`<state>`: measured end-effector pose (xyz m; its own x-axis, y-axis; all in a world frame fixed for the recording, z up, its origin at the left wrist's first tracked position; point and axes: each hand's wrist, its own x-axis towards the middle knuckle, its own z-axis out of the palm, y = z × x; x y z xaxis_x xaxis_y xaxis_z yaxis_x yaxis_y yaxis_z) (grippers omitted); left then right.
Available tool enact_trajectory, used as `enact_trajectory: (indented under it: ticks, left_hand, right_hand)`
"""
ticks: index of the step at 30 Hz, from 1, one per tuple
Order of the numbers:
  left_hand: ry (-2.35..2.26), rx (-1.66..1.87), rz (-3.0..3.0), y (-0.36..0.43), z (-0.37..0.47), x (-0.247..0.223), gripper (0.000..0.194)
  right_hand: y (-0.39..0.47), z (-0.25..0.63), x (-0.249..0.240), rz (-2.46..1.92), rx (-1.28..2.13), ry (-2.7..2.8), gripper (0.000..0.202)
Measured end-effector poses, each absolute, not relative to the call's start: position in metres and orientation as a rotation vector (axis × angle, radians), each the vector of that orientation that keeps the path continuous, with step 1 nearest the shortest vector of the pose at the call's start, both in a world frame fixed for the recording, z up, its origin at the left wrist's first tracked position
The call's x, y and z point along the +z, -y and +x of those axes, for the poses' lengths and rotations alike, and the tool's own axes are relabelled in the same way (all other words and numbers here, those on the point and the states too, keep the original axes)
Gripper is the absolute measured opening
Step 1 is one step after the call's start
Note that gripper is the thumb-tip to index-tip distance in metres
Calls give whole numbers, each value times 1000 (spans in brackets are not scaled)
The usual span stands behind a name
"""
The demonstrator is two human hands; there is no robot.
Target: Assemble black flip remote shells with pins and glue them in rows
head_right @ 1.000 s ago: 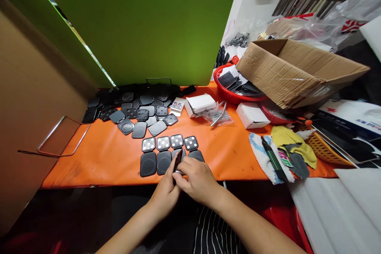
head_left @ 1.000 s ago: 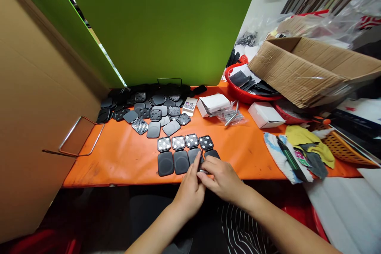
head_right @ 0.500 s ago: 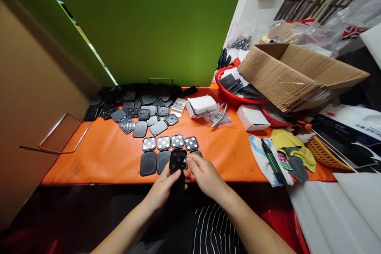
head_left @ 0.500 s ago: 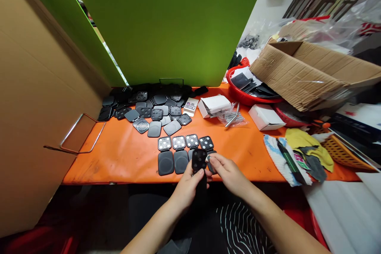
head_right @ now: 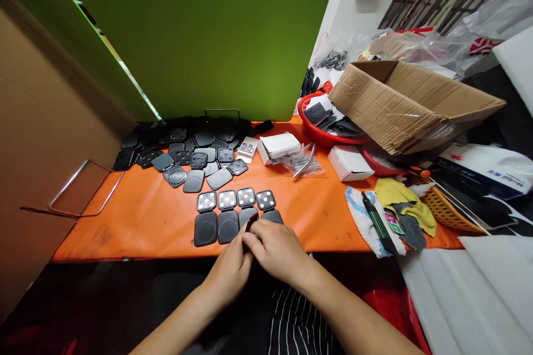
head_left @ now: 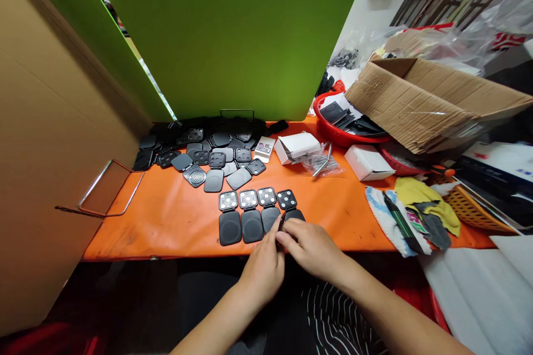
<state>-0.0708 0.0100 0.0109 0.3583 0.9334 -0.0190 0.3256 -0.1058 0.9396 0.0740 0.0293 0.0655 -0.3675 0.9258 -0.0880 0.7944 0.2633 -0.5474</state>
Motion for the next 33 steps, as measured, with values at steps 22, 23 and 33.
enact_trajectory:
  ticks: [22,23,33]
  left_hand:
    - [-1063,775,1429,-11,-67,14,59]
    - [-1047,800,1354,-11,-67,14,57]
    - [-1220,892,1125,-18,-76,24,39]
  right_hand:
    - [-25,70,65,-1574,762,2295,22]
    - [-27,71,62,-1511,918,2189,24]
    - [-25,78,52,-1362,1779,1200,48]
